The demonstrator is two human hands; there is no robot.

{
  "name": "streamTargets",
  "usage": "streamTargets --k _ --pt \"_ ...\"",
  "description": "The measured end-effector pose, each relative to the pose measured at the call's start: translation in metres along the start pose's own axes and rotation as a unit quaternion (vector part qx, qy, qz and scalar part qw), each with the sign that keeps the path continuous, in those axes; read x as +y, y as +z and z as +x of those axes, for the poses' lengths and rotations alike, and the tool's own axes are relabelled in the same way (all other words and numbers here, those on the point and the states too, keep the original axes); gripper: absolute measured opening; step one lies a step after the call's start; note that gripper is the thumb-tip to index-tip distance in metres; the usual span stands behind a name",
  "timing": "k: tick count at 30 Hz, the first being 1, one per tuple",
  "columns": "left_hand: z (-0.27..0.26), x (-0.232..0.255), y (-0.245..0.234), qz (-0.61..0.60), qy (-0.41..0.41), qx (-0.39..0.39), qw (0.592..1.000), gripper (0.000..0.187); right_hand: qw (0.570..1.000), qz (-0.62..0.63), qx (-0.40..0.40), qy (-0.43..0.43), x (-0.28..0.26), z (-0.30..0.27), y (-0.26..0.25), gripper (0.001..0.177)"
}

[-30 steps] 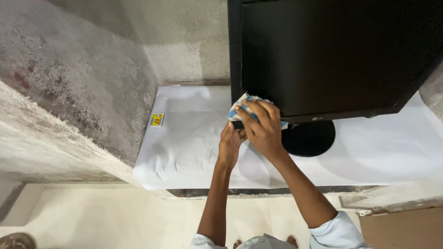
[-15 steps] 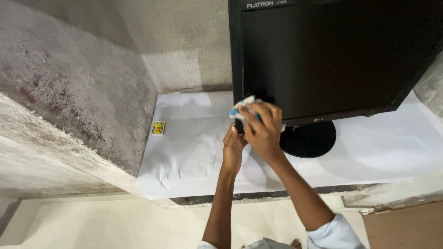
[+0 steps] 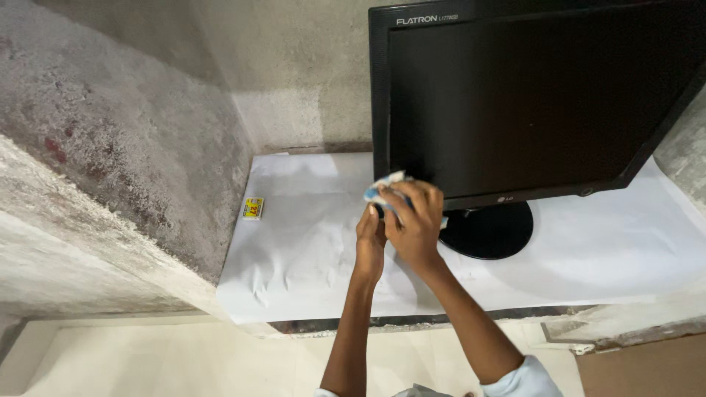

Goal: The person wipes the base and screen of a black flat-screen monitor using a blue and white striped cloth. They then move to a standing fan and wipe its metal cage with the same cloth.

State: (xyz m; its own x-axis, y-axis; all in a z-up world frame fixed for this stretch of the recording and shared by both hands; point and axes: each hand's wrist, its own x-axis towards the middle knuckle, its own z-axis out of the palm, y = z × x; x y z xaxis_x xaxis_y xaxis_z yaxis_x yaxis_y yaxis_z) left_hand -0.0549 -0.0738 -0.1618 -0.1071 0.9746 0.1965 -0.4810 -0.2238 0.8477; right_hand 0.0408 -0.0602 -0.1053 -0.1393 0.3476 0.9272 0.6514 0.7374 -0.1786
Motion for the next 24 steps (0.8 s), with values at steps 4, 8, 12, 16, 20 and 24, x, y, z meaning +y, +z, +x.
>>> streamTargets --k 4,8,12,16,20,24 --pt "0.004 -0.01 -0.006 -0.024 0.003 -0.009 1.0 0.058 1.0 0.004 -0.005 0.009 -0.002 0.017 -0.004 0.034" --pt "0.01 -0.018 -0.009 -0.069 0.034 -0.043 0.996 0.058 0.999 0.007 0.04 -0.012 0.003 0.077 0.0 0.035" --pt "0.004 0.0 -0.001 -0.025 0.031 -0.052 0.998 0.06 0.996 0.002 0.077 -0.05 0.006 0.127 0.002 0.034" --pt "0.002 0.012 0.006 -0.004 0.036 -0.049 0.998 0.061 0.988 -0.01 0.122 -0.099 0.016 0.18 0.006 0.031" --pt "0.003 0.013 0.007 -0.002 0.031 -0.041 0.999 0.061 0.982 -0.027 0.136 -0.125 0.016 0.204 0.003 0.031" --pt "0.003 0.008 0.004 -0.009 0.039 -0.042 0.998 0.059 0.986 -0.007 0.121 -0.113 0.012 0.181 0.005 0.031"
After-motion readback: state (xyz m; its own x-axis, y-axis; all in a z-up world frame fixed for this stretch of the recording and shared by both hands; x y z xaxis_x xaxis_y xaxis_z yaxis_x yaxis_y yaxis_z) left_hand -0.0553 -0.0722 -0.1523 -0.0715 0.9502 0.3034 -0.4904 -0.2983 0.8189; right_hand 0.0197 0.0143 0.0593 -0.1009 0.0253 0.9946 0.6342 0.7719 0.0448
